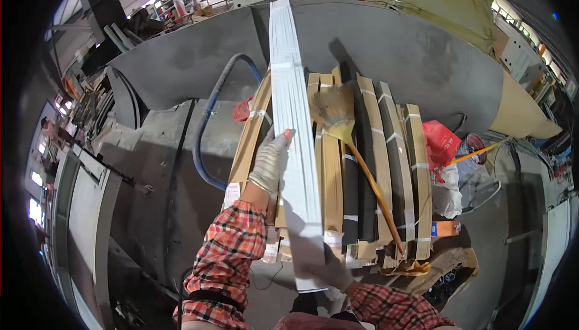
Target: Moving, sorting, and organizing long strips of building or furniture materials on a factory floor.
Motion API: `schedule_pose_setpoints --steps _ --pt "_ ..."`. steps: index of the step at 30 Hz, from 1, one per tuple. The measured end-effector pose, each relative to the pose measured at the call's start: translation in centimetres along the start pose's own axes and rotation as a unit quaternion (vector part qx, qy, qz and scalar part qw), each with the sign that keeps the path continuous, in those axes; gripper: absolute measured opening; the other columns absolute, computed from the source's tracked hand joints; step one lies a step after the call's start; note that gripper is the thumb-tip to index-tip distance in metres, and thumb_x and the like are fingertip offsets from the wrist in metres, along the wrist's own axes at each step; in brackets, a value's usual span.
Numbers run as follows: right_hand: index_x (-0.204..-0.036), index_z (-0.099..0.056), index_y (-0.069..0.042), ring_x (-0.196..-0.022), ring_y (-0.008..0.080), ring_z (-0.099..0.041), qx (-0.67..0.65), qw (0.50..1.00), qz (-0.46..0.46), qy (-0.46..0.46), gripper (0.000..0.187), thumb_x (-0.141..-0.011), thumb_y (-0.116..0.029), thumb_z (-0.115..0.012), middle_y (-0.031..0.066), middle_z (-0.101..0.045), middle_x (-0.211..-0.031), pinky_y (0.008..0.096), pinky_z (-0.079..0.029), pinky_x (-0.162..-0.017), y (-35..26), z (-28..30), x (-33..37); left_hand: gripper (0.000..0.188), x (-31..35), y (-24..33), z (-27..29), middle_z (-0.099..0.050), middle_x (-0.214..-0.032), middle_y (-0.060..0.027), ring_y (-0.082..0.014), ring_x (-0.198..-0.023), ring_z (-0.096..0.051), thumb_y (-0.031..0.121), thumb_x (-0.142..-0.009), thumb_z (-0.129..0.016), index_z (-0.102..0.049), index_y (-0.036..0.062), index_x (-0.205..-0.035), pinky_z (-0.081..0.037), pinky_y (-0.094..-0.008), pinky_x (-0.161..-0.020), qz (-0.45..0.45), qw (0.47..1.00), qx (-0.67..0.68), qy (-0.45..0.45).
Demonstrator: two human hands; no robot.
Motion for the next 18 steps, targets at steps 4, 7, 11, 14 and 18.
schedule_pose_setpoints --steps 4,7,11,14,18 --pt "-0.134 -0.027 0.001 -0.112 0.0341 -0.050 0.112 0.991 0.069 0.029 0.087 -0.072 -0.041 -0.071 0.0260 -0.049 -0.119 0.0351 -0.041 -0.092 -2.1 -5.9 -9.2 0.044 -0.8 -1.2 9.0 -0.055 -0.091 0.0008 -0.0070 -0.081 -0.049 0.022 -0.081 -0.065 -0.050 -0.0004 -0.116 -0.041 -0.0217 -0.070 -0.003 0.998 -0.037 0.045" --pt "-0.136 -0.014 0.007 -0.113 0.0339 -0.049 -0.119 0.985 -0.063 -0.112 0.099 -0.071 -0.042 -0.071 0.0267 -0.046 -0.123 0.0327 -0.039 -0.095 -10.1 -15.2 -11.4 0.033 4.8 -3.8 27.2 -0.055 -0.088 0.0014 -0.0075 -0.076 -0.051 0.020 -0.087 -0.056 -0.052 0.0003 -0.112 -0.042 -0.0217 -0.066 -0.193 0.875 -0.444 -0.020" --pt "-0.137 0.002 0.007 -0.115 0.0345 -0.047 0.022 0.994 -0.103 -0.018 0.108 -0.071 -0.037 -0.071 0.0247 -0.046 -0.126 0.0304 -0.038 -0.095 -2.0 -13.9 -23.6 0.051 7.0 -6.7 23.9 -0.058 -0.104 -0.0072 -0.0142 -0.091 -0.052 0.024 -0.085 -0.059 -0.043 -0.0031 -0.126 -0.042 -0.0250 -0.083 0.189 0.948 -0.213 0.140" --pt "-0.137 0.004 0.007 -0.117 0.0342 -0.046 0.028 0.991 0.048 -0.125 0.109 -0.071 -0.039 -0.070 0.0282 -0.045 -0.124 0.0307 -0.038 -0.095 -1.5 -16.5 -25.2 0.071 11.4 -4.6 23.6 -0.050 -0.121 -0.0163 -0.0237 -0.109 -0.049 0.033 -0.078 -0.067 -0.036 -0.0001 -0.132 -0.039 -0.0295 -0.091 0.056 0.941 -0.275 0.190" --pt "-0.137 -0.017 0.004 -0.111 0.0353 -0.050 0.173 0.937 0.012 -0.302 0.086 -0.077 -0.037 -0.064 0.0301 -0.050 -0.114 0.0367 -0.039 -0.093 -3.1 -17.9 -23.6 0.084 14.3 -2.6 22.1 -0.034 -0.136 -0.0209 -0.0348 -0.124 -0.033 0.037 -0.067 -0.072 -0.033 0.0085 -0.136 -0.027 -0.0444 -0.101 -0.023 0.700 -0.698 0.150"
Point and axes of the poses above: each hand's wrist, its own x-axis away from the middle knuckle, its own z-axis out of the back of the hand, y = z × x, the point moved 4 cm from there along -x, towards the middle knuckle
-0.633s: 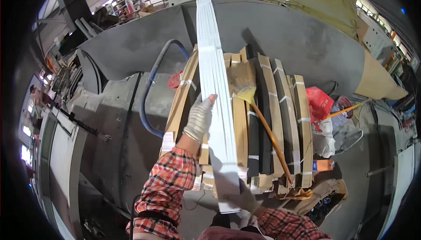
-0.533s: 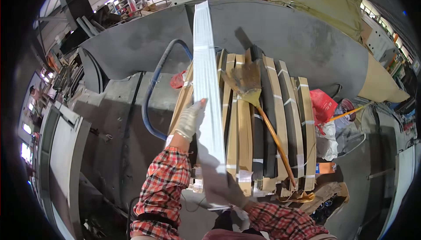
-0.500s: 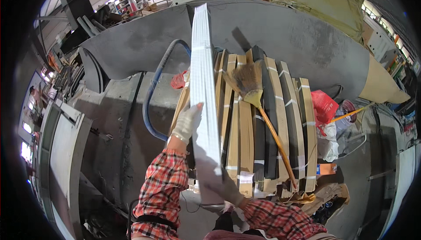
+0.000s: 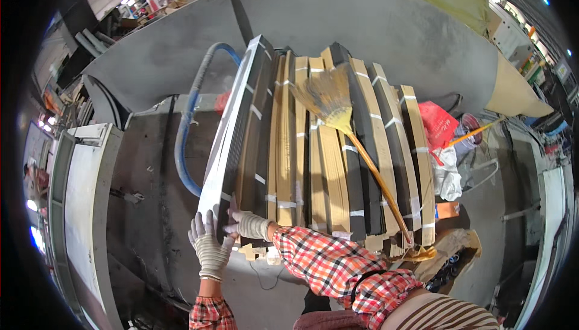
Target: Moving, sorting, and organizing long strips of building or furniture materials on a factory floor.
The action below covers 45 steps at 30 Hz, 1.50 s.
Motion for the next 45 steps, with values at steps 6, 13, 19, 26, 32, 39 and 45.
schedule_pose_setpoints --steps 6,13,19,26,32,39,45 --pt "-0.130 -0.035 0.002 -0.115 0.0327 -0.047 0.014 0.963 -0.028 0.267 0.067 -0.081 -0.036 -0.060 0.0218 -0.046 -0.127 0.0363 -0.036 -0.098 10.0 4.0 11.6 0.092 2.4 -1.7 -3.7 -0.024 -0.143 -0.0169 -0.0377 -0.133 -0.018 0.029 -0.063 -0.072 -0.024 0.0137 -0.141 -0.014 -0.0513 -0.106 0.063 0.984 -0.159 -0.057" --pt "-0.120 -0.044 -0.005 -0.102 0.0320 -0.053 0.229 0.724 -0.411 0.505 0.066 -0.068 -0.036 -0.070 0.0187 -0.051 -0.111 0.0404 -0.044 -0.087 28.2 12.6 35.4 0.079 7.6 10.4 -16.1 -0.032 -0.137 -0.0152 -0.0274 -0.126 -0.032 0.006 -0.074 -0.069 -0.023 0.0031 -0.138 -0.027 -0.0331 -0.104 0.044 0.902 0.410 -0.131" --pt "-0.121 -0.042 -0.006 -0.107 0.0336 -0.050 0.345 0.659 -0.414 0.525 0.066 -0.068 -0.034 -0.070 0.0170 -0.048 -0.118 0.0405 -0.043 -0.088 33.5 15.9 38.7 0.110 9.5 20.9 -30.0 -0.013 -0.145 -0.0219 -0.0379 -0.131 -0.023 0.034 -0.061 -0.079 -0.008 0.0118 -0.143 -0.027 -0.0387 -0.105 0.087 0.977 0.020 -0.193" --pt "-0.102 -0.053 -0.006 -0.091 0.0323 -0.059 0.259 0.735 -0.478 0.406 0.043 -0.070 -0.029 -0.069 0.0184 -0.059 -0.098 0.0405 -0.048 -0.079 38.3 19.6 40.7 0.109 7.8 20.1 -32.6 -0.010 -0.144 -0.0229 -0.0425 -0.122 -0.034 0.013 -0.062 -0.069 0.001 0.0291 -0.143 -0.034 -0.0378 -0.102 0.140 0.972 0.016 -0.186" --pt "-0.094 -0.052 0.001 -0.074 0.0365 -0.059 0.034 0.847 -0.274 0.453 0.038 -0.079 -0.033 -0.060 0.0222 -0.059 -0.076 0.0407 -0.045 -0.066 34.4 14.6 40.4 0.094 4.6 15.6 -21.4 -0.034 -0.136 -0.0091 -0.0206 -0.115 -0.043 -0.017 -0.060 -0.052 -0.019 0.0148 -0.143 -0.041 -0.0264 -0.092 0.019 0.873 0.487 -0.027" --pt "-0.102 -0.052 -0.002 -0.062 0.0270 -0.058 -0.056 0.875 -0.151 0.456 0.045 -0.084 -0.043 -0.057 0.0152 -0.057 -0.068 0.0378 -0.046 -0.060 24.1 9.8 36.6 0.090 3.2 15.1 -15.4 -0.032 -0.137 -0.0097 -0.0225 -0.119 -0.040 -0.017 -0.060 -0.051 -0.024 0.0113 -0.141 -0.029 -0.0300 -0.104 -0.007 0.907 0.420 0.039" --pt "-0.100 -0.043 -0.002 -0.072 0.0350 -0.062 0.037 0.882 -0.057 0.466 0.047 -0.086 -0.047 -0.051 0.0223 -0.059 -0.075 0.0431 -0.048 -0.057 17.3 9.9 22.9 0.079 -0.2 6.2 -20.3 -0.021 -0.143 -0.0215 -0.0399 -0.127 -0.029 0.023 -0.070 -0.064 -0.029 0.0187 -0.140 -0.030 -0.0403 -0.102 0.094 0.974 -0.199 -0.050"
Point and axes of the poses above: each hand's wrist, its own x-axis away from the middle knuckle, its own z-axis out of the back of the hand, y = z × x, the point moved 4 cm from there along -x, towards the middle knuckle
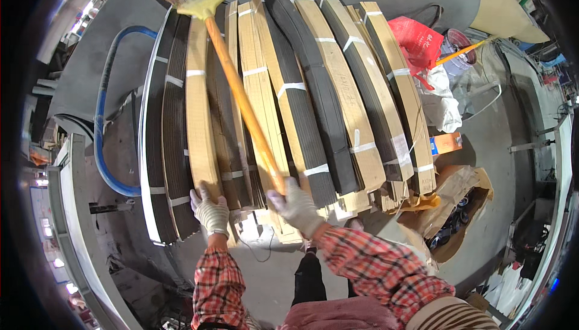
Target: Moving, sorting, and organizing long strips of building or furniture materials on a factory floor.
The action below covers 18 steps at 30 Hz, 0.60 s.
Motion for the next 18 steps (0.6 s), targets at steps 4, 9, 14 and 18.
schedule_pose_setpoints --steps 4,9,14,18 --pt "-0.117 -0.044 0.001 -0.096 0.0372 -0.053 0.053 0.994 0.094 -0.008 0.054 -0.081 -0.038 -0.060 0.0233 -0.053 -0.104 0.0465 -0.042 -0.081 0.8 -4.0 -2.2 0.071 1.1 0.9 -0.3 -0.024 -0.143 -0.0208 -0.0403 -0.130 -0.023 0.028 -0.073 -0.060 -0.032 0.0158 -0.138 -0.022 -0.0464 -0.105 -0.036 0.997 -0.064 -0.002" --pt "-0.118 -0.042 -0.005 -0.104 0.0330 -0.048 0.239 0.920 -0.185 0.251 0.070 -0.062 -0.031 -0.076 0.0171 -0.049 -0.109 0.0437 -0.041 -0.085 13.1 6.4 -1.2 0.067 7.8 2.9 2.4 -0.025 -0.141 -0.0185 -0.0343 -0.130 -0.027 0.008 -0.073 -0.061 -0.034 0.0082 -0.135 -0.028 -0.0409 -0.104 -0.183 0.962 0.175 0.098" --pt "-0.125 -0.042 0.001 -0.113 0.0331 -0.047 0.246 0.926 -0.268 0.104 0.081 -0.064 -0.041 -0.075 0.0220 -0.048 -0.122 0.0398 -0.040 -0.093 17.8 7.3 -2.6 0.060 14.4 8.5 0.1 -0.038 -0.131 -0.0210 -0.0375 -0.123 -0.036 0.007 -0.074 -0.061 -0.040 0.0046 -0.130 -0.031 -0.0437 -0.102 -0.224 0.899 0.372 -0.058" --pt "-0.099 -0.059 0.004 -0.091 0.0327 -0.061 0.074 0.980 -0.165 0.079 0.049 -0.067 -0.031 -0.073 0.0192 -0.063 -0.092 0.0382 -0.046 -0.081 16.0 9.9 -2.4 0.057 14.3 11.8 -2.1 -0.046 -0.124 -0.0166 -0.0264 -0.116 -0.044 0.003 -0.077 -0.062 -0.040 0.0027 -0.130 -0.035 -0.0334 -0.098 -0.132 0.810 0.537 -0.193"
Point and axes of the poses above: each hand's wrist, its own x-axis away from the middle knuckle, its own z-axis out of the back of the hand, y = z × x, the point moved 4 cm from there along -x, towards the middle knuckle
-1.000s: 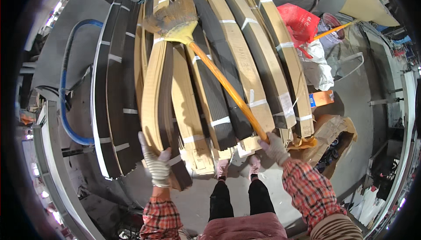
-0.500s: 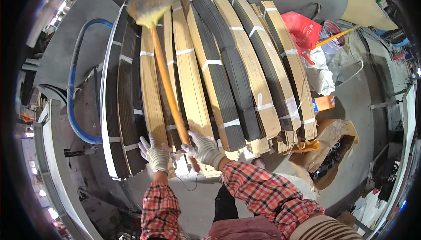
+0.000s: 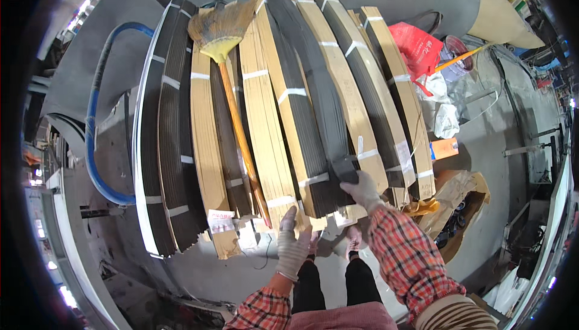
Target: Moving, sorting, and organizing long strips of building or furniture materials on a factory floor.
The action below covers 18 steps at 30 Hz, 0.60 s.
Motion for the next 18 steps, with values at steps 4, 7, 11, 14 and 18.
schedule_pose_setpoints --steps 4,7,11,14,18 --pt "-0.082 -0.062 0.000 -0.067 0.0196 -0.061 -0.053 0.989 -0.030 -0.133 0.027 -0.074 -0.025 -0.068 0.0121 -0.062 -0.070 0.0317 -0.048 -0.061 -2.7 2.5 8.7 0.069 -6.2 0.4 -3.6 -0.046 -0.125 -0.0138 -0.0195 -0.114 -0.043 0.013 -0.079 -0.065 -0.028 -0.0045 -0.134 -0.034 -0.0287 -0.097 0.221 0.923 0.305 -0.079" --pt "-0.081 -0.063 -0.001 -0.069 0.0190 -0.061 -0.212 0.968 0.016 -0.136 0.021 -0.075 -0.020 -0.068 0.0097 -0.063 -0.072 0.0284 -0.047 -0.067 -2.3 3.3 12.4 0.078 -9.3 1.0 -7.6 -0.047 -0.124 -0.0149 -0.0198 -0.111 -0.047 0.019 -0.076 -0.069 -0.024 -0.0073 -0.134 -0.036 -0.0289 -0.094 0.225 0.954 0.157 -0.125" --pt "-0.106 -0.055 0.001 -0.092 0.0278 -0.057 -0.091 0.996 0.005 -0.008 0.044 -0.072 -0.024 -0.071 0.0162 -0.059 -0.102 0.0337 -0.045 -0.082 -1.1 2.5 8.6 0.068 -9.9 -3.2 -10.6 -0.048 -0.120 -0.0249 -0.0367 -0.112 -0.048 0.021 -0.074 -0.066 -0.033 0.0001 -0.129 -0.040 -0.0405 -0.093 0.171 0.930 -0.281 -0.164" --pt "-0.121 -0.043 0.002 -0.107 0.0319 -0.050 0.056 0.994 0.018 0.086 0.069 -0.069 -0.032 -0.074 0.0206 -0.049 -0.120 0.0370 -0.041 -0.091 1.6 2.6 4.7 0.050 -7.6 -5.5 -13.1 -0.051 -0.115 -0.0237 -0.0380 -0.110 -0.048 0.018 -0.078 -0.058 -0.043 0.0009 -0.122 -0.040 -0.0409 -0.093 0.076 0.939 -0.304 -0.140" --pt "-0.126 -0.040 -0.001 -0.114 0.0330 -0.045 0.192 0.978 -0.032 0.074 0.082 -0.064 -0.041 -0.075 0.0198 -0.044 -0.125 0.0381 -0.040 -0.094 0.7 -0.4 4.0 0.050 -5.7 -13.3 -12.4 -0.053 -0.114 -0.0178 -0.0288 -0.106 -0.050 0.015 -0.081 -0.054 -0.040 -0.0031 -0.126 -0.042 -0.0338 -0.089 0.102 0.981 -0.083 -0.140"
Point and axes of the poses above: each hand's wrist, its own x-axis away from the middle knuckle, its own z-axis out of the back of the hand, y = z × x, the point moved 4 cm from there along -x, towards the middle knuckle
